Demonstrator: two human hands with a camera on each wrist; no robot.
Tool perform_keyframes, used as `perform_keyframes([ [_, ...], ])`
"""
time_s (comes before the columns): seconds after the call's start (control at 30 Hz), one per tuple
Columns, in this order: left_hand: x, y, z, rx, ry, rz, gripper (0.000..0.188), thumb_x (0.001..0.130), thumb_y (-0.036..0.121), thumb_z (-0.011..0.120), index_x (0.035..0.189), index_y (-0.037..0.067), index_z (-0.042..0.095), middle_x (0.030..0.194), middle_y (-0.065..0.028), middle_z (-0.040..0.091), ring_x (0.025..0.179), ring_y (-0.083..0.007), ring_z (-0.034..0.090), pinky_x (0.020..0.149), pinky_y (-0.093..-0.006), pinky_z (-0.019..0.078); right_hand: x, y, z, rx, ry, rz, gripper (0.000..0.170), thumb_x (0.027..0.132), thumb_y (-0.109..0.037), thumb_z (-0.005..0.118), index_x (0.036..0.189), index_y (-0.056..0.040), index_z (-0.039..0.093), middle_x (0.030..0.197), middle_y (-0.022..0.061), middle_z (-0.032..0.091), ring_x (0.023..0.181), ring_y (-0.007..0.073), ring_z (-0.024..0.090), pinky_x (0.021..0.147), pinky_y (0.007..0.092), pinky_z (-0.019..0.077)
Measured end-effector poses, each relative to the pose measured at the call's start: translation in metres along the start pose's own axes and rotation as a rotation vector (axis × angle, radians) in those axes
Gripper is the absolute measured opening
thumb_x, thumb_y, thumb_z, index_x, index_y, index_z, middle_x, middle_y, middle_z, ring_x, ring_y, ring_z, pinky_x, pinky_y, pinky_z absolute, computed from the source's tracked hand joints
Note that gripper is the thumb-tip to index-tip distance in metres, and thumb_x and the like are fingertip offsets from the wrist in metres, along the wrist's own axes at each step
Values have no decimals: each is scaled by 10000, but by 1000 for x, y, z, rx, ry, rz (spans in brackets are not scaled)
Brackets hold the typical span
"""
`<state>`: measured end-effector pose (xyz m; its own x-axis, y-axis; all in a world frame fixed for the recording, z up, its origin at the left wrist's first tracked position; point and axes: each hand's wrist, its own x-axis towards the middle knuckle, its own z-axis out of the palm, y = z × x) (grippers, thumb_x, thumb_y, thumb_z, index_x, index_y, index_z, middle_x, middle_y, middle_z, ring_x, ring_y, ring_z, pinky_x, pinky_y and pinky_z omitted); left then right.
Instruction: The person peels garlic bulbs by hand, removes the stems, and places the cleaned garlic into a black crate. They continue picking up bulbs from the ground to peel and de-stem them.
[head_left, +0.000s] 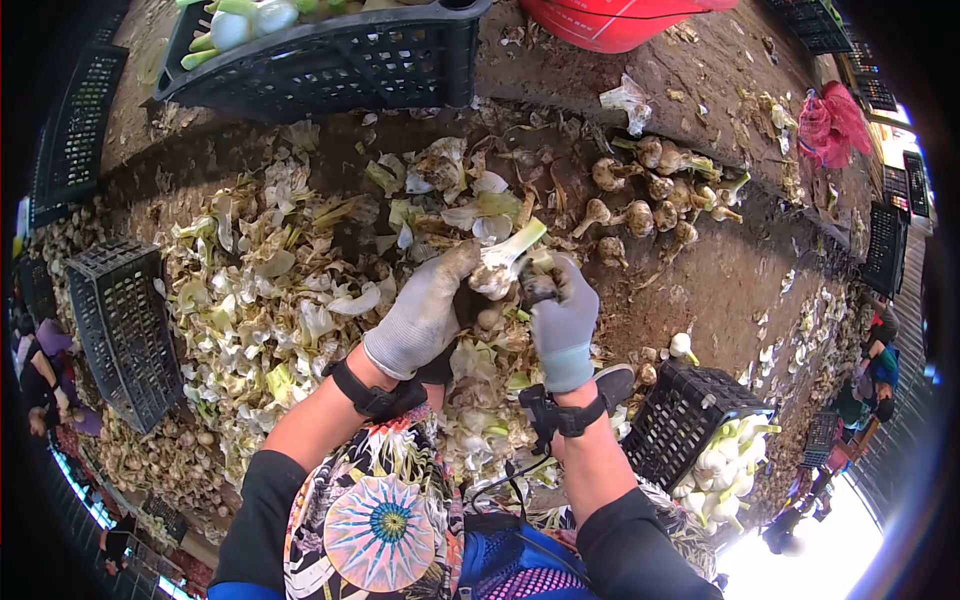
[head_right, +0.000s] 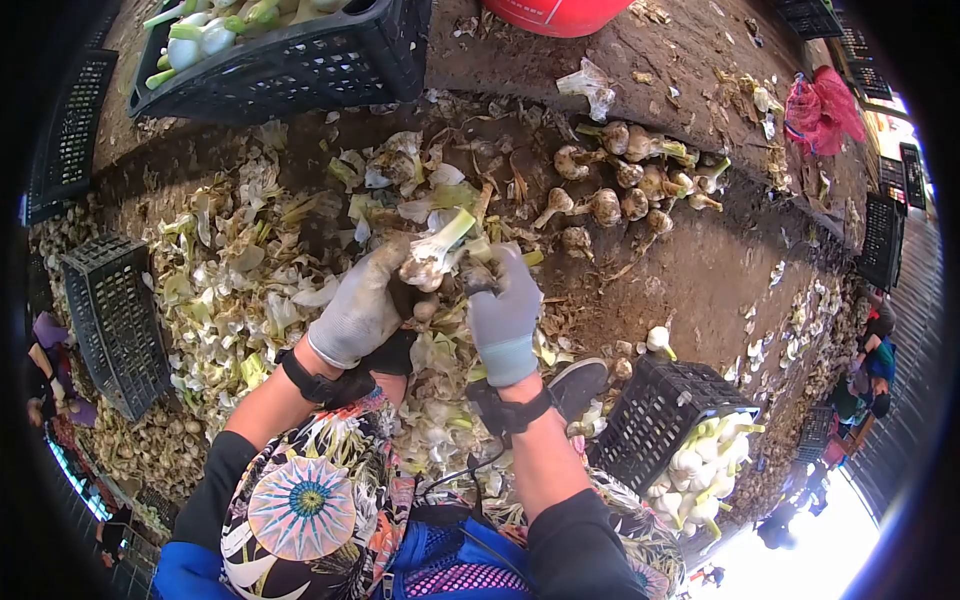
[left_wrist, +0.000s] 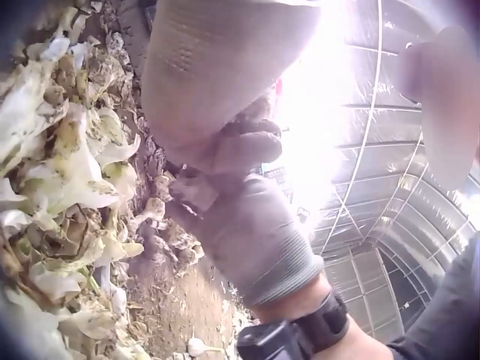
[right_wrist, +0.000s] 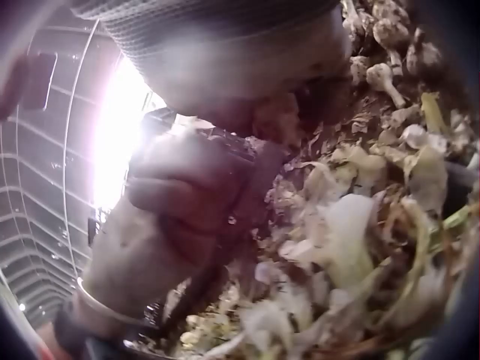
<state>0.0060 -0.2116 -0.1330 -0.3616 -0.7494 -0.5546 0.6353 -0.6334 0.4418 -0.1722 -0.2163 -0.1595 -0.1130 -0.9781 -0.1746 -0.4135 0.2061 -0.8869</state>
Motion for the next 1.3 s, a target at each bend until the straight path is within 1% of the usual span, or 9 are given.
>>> perform_keyframes([
  [0.1, -1, 4, -4, -131, -55, -55, 438, 1037, 391, 474, 1286, 33, 519, 1069, -56, 611, 849, -148, 555, 704, -324, 470, 6, 6, -7, -250, 105, -202, 398, 767, 102, 481, 1140, 30, 601, 906, 19, 670, 790, 126, 631, 729, 248, 505],
  [0.17, -2, 2, -6, -154, -88, -86, 439, 1037, 393, 470, 1286, 36, 519, 1076, -55, 607, 849, -145, 548, 723, -327, 470, 9, -14, -26, 283, -63, 606, 403, 768, 108, 473, 1146, 27, 591, 1069, 65, 653, 878, 113, 638, 762, 221, 514],
  [0.37, 6, -9, -11, 76, -45, 63, 469, 1027, 396, 467, 1329, 40, 505, 1103, -43, 591, 896, -140, 529, 806, -332, 464, 10, -26, -8, 449, -60, 159, 254, 898, -22, 649, 1139, 59, 633, 982, 48, 693, 894, 76, 617, 757, 222, 513],
  [0.5, 4, -10, -13, -61, 16, 44, 456, 1026, 407, 458, 1296, 46, 524, 1107, -66, 622, 929, -148, 569, 790, -317, 486, 3, -27, -9, 553, -291, 374, 249, 881, -54, 680, 1116, 25, 654, 1008, 36, 686, 883, 98, 615, 785, 245, 506],
  [0.6, 6, -4, -23, -107, 102, 90, 483, 1032, 449, 432, 1284, 50, 532, 1065, -90, 656, 916, -158, 612, 778, -311, 507, -14, -28, -23, 57, -579, -84, 151, 874, -103, 682, 1005, -28, 679, 944, 98, 683, 866, 181, 656, 782, 305, 525],
  [0.7, 5, 12, -12, -126, 200, 90, 521, 1033, 500, 411, 1271, 52, 532, 977, -106, 677, 878, -181, 655, 781, -315, 528, -16, -25, -37, 256, -936, 6, 99, 888, -41, 640, 982, -23, 662, 942, 80, 680, 856, 148, 625, 763, 273, 497],
  [0.83, 7, 4, -17, -19, 142, 67, 471, 1029, 456, 446, 1262, 53, 516, 1054, -76, 651, 911, -177, 636, 788, -321, 523, 5, -34, -26, 369, -283, 278, 266, 958, -262, 648, 1002, -3, 691, 932, 102, 700, 814, 169, 644, 764, 305, 516],
  [1.1, 9, -5, -10, 314, 172, 263, 407, 993, 220, 507, 1332, -3, 474, 1169, -75, 595, 1052, -137, 553, 923, -279, 453, 7, -32, 13, 187, -294, 394, 341, 970, -308, 636, 943, 22, 717, 615, 7, 585, 602, 73, 446, 551, 284, 383],
  [1.3, 3, 0, -8, -16, 92, 220, 398, 1004, 197, 480, 1352, 2, 479, 1263, -118, 566, 1136, -157, 535, 990, -302, 428, -19, -6, 14, 96, -453, 322, 365, 954, -352, 661, 1015, 6, 699, 942, 156, 722, 747, 226, 693, 752, 329, 555],
])
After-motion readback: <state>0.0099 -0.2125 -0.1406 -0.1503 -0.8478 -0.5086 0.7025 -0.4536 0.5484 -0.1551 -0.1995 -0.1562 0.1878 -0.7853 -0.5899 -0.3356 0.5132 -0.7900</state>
